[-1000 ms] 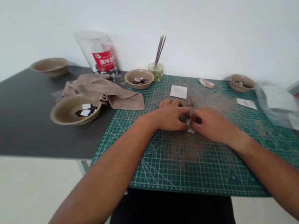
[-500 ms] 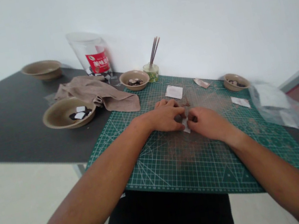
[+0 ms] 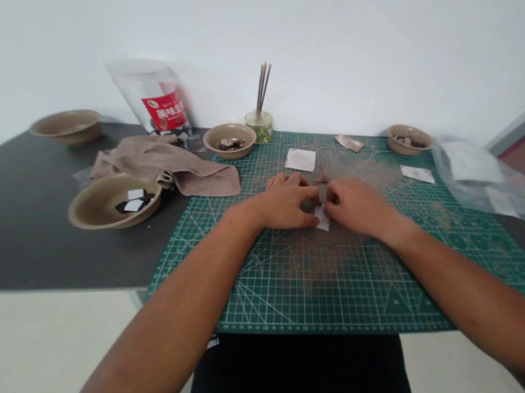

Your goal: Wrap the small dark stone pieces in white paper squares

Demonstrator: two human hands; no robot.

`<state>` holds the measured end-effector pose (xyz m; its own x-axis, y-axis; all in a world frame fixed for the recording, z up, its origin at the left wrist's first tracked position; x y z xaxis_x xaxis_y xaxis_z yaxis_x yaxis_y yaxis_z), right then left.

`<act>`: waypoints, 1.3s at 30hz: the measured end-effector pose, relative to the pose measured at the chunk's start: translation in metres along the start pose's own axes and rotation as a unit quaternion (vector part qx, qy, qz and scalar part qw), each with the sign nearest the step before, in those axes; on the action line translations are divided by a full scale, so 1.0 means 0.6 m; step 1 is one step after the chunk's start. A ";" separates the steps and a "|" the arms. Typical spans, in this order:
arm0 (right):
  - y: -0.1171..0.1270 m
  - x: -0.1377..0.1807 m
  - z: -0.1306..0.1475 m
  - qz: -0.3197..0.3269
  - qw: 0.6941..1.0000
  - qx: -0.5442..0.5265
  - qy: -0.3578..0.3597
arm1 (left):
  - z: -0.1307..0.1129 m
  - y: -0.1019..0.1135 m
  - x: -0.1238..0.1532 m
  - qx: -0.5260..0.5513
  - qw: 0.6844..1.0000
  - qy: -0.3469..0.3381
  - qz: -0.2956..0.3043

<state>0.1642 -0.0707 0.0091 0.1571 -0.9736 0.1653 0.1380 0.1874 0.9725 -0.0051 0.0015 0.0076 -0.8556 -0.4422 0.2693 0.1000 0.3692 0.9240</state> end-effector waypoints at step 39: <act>0.004 0.002 -0.001 0.068 0.996 -0.058 -0.010 | -0.002 0.001 0.002 -0.009 1.000 0.011 0.013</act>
<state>0.1654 -0.0714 0.0116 0.1626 -0.9404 0.2987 0.2293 0.3305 0.9155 -0.0052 0.0003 0.0086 -0.8407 -0.4509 0.2997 0.1314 0.3671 0.9208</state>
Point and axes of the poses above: each hand's wrist, its own x-axis away from the middle knuckle, its own y-axis out of the back of the hand, z = x × y, the point moved 1 cm from there along -x, towards the middle knuckle, and after that the axes turned 14 degrees about z, right-handed, at the moved point
